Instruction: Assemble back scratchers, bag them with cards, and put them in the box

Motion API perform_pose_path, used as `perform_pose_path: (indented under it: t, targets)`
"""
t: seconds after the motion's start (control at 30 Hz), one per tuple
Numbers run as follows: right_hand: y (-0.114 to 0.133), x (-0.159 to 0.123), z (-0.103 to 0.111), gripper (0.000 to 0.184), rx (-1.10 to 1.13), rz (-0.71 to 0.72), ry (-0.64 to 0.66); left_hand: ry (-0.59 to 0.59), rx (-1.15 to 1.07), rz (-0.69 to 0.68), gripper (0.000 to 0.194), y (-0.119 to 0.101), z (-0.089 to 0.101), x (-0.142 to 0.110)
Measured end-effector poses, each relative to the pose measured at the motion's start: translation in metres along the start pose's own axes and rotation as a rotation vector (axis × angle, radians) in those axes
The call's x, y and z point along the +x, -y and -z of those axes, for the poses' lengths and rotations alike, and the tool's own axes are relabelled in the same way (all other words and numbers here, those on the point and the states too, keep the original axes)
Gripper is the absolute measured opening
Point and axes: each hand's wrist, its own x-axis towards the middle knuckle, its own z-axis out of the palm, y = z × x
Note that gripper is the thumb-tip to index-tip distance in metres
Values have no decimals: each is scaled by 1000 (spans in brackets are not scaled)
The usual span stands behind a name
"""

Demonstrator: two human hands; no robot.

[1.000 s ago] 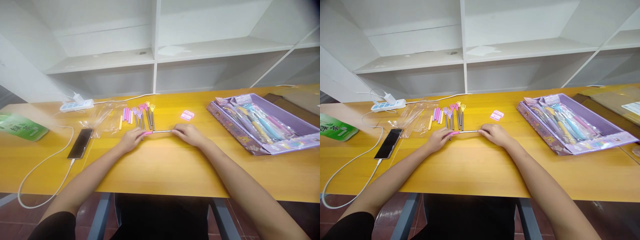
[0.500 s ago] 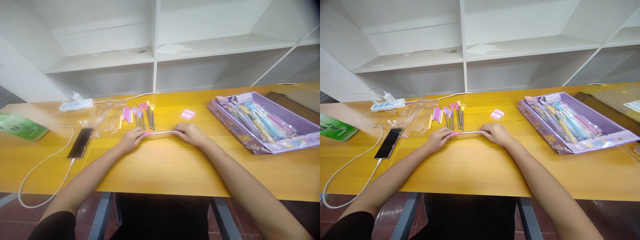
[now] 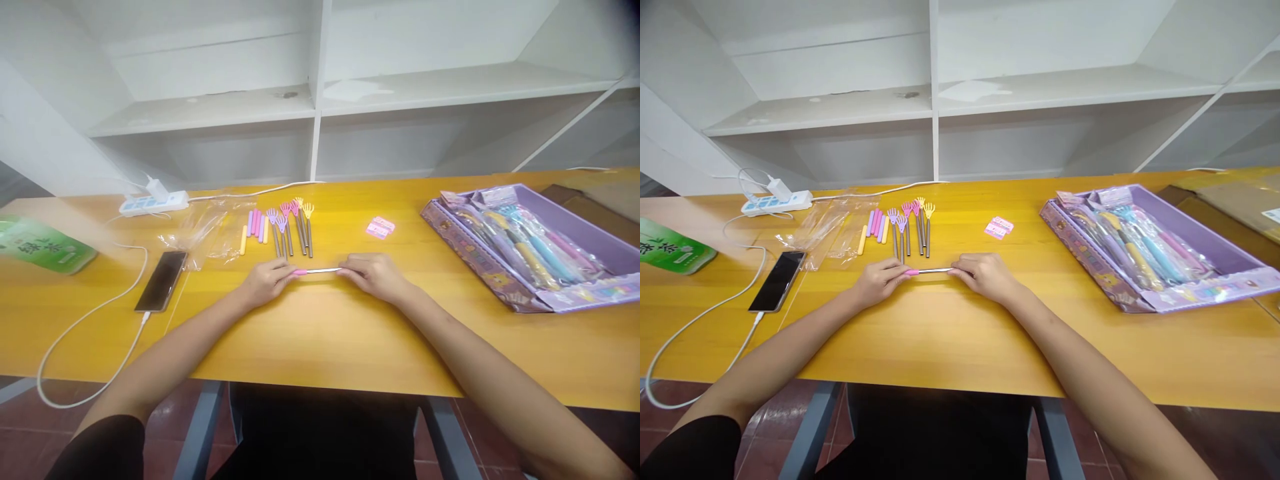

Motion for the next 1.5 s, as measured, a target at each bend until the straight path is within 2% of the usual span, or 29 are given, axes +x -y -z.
perform_pose_path:
  t: [0.23,0.47,0.87,1.0,1.13,1.23,1.4,1.5]
  targets:
    - [29,7,-18,49,-58,10,-23,-14,49,12,33,-11,-10,-2]
    - [38,4,-23,46,-64,52,-29,-8,76,8,33,-23,-15,-4]
    - [38,3,-31,51,-25,26,-5,78,54,45,35,-25,-21,6]
    - [29,7,-18,54,-37,67,39,86,79,45,34,-19,-20,10]
    - [14,7,-1,50,-27,83,55,75,117,63,36,-12,-17,12]
    - [9,3,4,46,-33,97,68,91,134,62,37,-10,-15,12]
    - [17,2,-5,42,56,140,49,86,103,-3,33,-11,-12,9]
    - [24,1,-12,40,137,159,7,43,129,-77,29,-12,-11,6]
